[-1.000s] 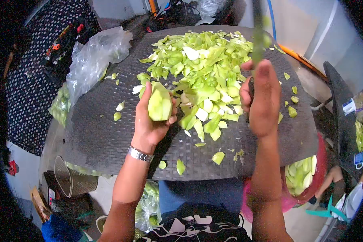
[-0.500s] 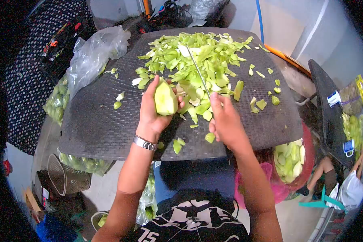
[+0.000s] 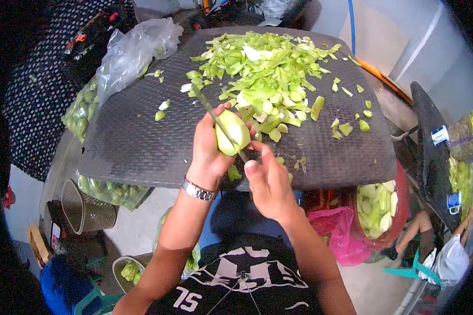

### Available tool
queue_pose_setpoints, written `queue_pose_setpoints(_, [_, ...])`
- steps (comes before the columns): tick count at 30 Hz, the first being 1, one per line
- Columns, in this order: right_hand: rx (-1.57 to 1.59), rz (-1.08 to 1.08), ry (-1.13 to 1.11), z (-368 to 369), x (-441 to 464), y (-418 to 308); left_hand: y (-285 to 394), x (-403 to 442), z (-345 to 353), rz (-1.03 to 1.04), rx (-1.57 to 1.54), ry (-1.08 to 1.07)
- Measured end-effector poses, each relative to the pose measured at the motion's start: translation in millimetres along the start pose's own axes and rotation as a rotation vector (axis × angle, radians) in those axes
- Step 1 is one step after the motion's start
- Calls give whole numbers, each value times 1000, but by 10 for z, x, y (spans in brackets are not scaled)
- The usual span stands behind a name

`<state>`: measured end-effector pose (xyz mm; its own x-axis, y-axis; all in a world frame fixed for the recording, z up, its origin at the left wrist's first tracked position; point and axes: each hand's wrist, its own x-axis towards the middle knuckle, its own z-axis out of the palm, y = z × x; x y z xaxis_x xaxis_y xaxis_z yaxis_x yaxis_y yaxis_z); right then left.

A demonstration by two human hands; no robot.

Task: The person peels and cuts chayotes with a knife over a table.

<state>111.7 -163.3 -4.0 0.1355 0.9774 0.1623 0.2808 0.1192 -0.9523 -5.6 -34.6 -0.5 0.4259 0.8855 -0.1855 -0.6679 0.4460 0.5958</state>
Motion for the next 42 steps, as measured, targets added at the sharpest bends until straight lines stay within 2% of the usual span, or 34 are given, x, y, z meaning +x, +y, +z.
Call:
queue_pose_setpoints(7, [-6, -18, 3, 59, -59, 55, -41, -88, -10, -33, -55, 16])
queue_pose_setpoints(12, [-55, -92, 41, 101, -77, 95, -42, -186, 69, -9, -29, 69])
queue_pose_setpoints(16, [-55, -59, -3, 94, -102, 79, -75, -285, 115, 58, -52, 103])
queue_pose_setpoints(19, [-45, -69, -27, 73, -123, 120, -129, -290, 75, 81, -78, 23])
queue_pose_setpoints(26, [-12, -70, -102, 11, -128, 183, -145, -354, 98, 115, -65, -19])
queue_pose_setpoints(31, [69, 100, -253, -83, -134, 176, -149, -399, 153, 219, 10, -43])
queue_pose_setpoints(35, [74, 137, -298, -119, -149, 161, -171, -447, 123, 299, -43, -240])
queue_pose_setpoints(38, [18, 76, -241, -99, -110, 170, -334, -508, 166, 410, 253, -96])
queue_pose_setpoints(42, [-40, 12, -231, -65, -95, 227, -272, -572, 136, 342, 402, -53])
